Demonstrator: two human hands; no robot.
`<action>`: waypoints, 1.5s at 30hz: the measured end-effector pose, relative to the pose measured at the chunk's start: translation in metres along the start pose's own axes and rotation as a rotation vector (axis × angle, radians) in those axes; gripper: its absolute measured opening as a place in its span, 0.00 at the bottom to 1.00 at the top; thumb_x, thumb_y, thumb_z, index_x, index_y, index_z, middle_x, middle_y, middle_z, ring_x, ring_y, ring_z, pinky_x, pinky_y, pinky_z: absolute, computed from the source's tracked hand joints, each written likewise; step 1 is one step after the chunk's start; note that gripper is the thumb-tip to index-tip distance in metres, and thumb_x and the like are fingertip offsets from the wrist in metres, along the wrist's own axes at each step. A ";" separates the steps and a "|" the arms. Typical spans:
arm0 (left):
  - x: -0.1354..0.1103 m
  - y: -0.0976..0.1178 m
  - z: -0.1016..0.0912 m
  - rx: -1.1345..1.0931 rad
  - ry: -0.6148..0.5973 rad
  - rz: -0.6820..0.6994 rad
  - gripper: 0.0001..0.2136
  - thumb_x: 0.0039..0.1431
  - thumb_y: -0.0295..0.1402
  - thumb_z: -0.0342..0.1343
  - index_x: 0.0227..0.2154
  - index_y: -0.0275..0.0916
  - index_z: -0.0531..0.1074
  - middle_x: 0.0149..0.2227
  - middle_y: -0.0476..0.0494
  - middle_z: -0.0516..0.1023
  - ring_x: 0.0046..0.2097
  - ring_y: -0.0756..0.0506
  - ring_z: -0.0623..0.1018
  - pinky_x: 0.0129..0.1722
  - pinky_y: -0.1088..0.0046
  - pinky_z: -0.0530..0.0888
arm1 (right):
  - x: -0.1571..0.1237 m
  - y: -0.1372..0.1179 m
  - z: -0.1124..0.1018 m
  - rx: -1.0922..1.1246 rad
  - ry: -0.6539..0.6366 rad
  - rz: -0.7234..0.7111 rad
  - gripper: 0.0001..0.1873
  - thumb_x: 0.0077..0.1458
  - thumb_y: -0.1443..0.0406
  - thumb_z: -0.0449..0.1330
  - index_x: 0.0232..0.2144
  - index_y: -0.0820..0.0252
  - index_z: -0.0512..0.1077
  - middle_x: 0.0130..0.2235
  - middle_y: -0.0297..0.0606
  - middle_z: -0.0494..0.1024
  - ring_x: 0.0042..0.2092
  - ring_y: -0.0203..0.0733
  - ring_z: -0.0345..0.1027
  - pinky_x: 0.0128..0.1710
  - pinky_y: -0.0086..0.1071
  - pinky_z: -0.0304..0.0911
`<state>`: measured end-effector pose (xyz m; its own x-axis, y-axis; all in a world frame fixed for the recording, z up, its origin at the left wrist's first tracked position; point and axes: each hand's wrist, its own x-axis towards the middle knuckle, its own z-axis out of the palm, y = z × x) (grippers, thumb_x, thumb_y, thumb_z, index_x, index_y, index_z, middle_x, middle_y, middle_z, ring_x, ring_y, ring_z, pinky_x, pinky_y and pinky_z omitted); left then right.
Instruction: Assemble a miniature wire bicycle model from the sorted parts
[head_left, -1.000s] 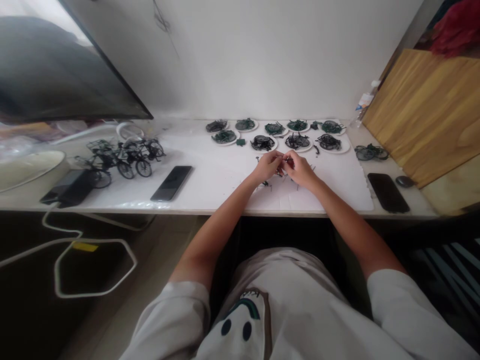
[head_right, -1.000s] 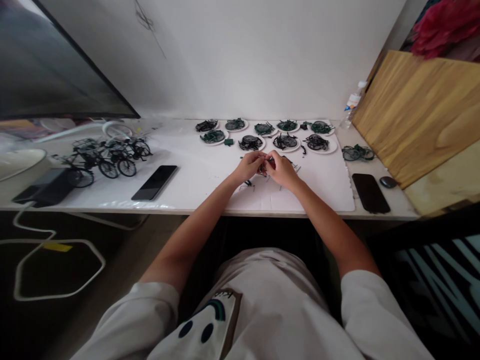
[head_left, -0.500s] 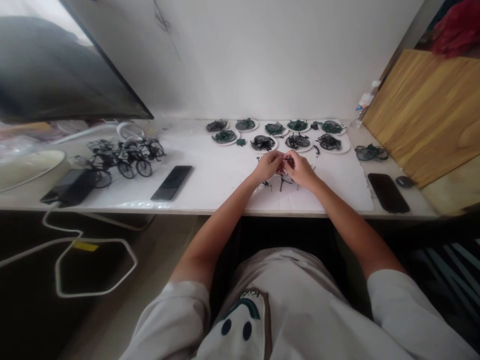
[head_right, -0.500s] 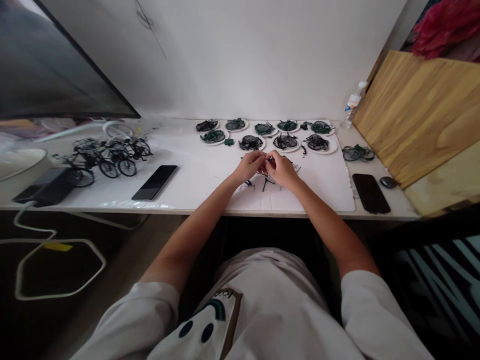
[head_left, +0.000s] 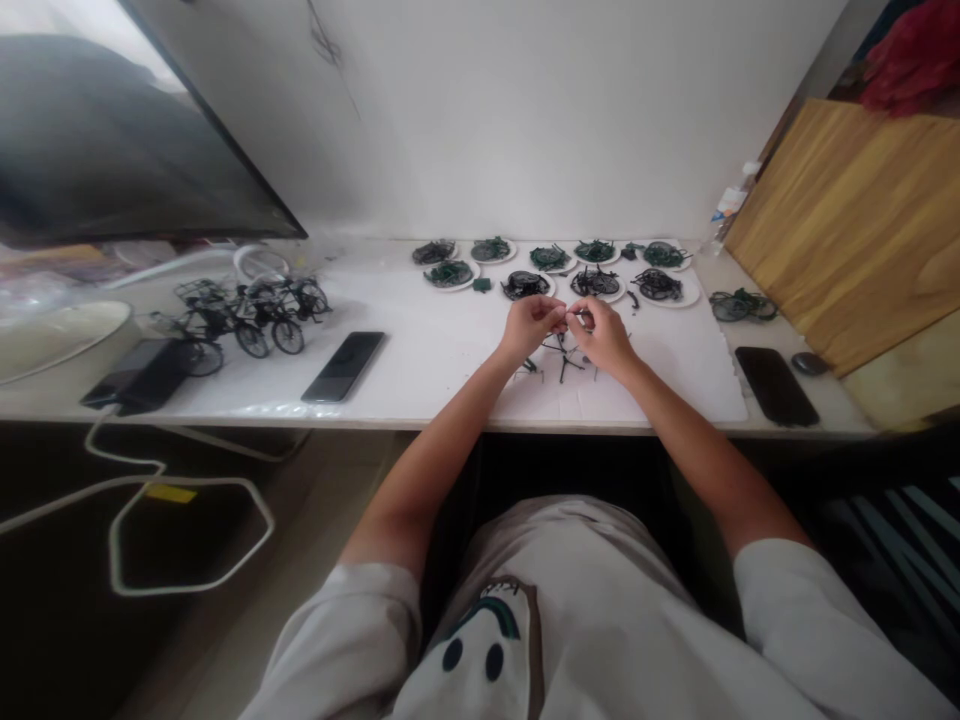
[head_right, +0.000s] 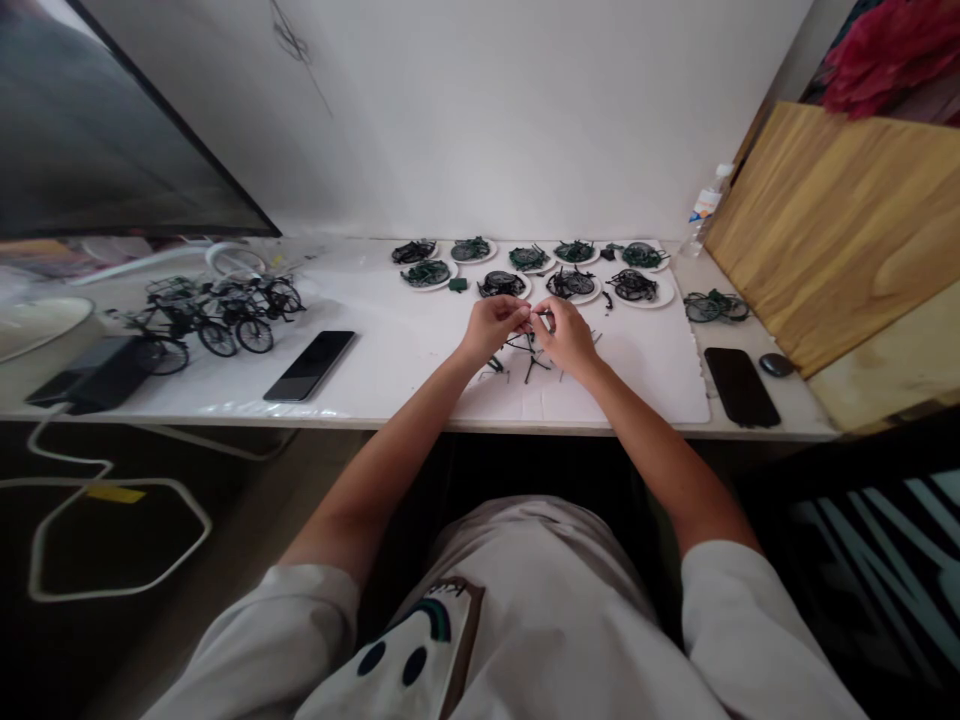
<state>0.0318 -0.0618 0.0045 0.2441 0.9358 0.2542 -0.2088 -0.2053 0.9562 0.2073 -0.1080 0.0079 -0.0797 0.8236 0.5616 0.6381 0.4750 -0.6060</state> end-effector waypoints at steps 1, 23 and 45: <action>0.000 0.000 0.000 -0.027 0.008 -0.010 0.11 0.56 0.33 0.76 0.35 0.33 0.80 0.28 0.43 0.84 0.30 0.48 0.83 0.35 0.74 0.81 | 0.000 0.001 0.000 -0.002 0.014 -0.006 0.13 0.69 0.53 0.57 0.43 0.55 0.73 0.46 0.46 0.81 0.42 0.47 0.72 0.46 0.42 0.69; -0.007 0.017 0.001 -0.136 0.160 0.000 0.20 0.53 0.40 0.79 0.41 0.36 0.78 0.36 0.41 0.87 0.35 0.47 0.86 0.39 0.73 0.81 | -0.002 -0.004 -0.007 -0.033 -0.142 0.095 0.26 0.77 0.48 0.40 0.50 0.54 0.72 0.34 0.40 0.78 0.36 0.48 0.71 0.42 0.39 0.63; 0.004 0.022 -0.006 -0.265 0.421 -0.144 0.07 0.68 0.39 0.57 0.41 0.41 0.70 0.28 0.52 0.77 0.24 0.52 0.75 0.28 0.77 0.69 | -0.007 -0.017 -0.008 -0.424 -0.482 0.052 0.21 0.64 0.47 0.68 0.29 0.55 0.77 0.31 0.41 0.81 0.33 0.46 0.70 0.36 0.36 0.56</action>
<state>0.0230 -0.0606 0.0257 -0.1029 0.9946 -0.0102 -0.4475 -0.0372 0.8935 0.2026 -0.1241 0.0192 -0.3124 0.9361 0.1614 0.8900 0.3478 -0.2949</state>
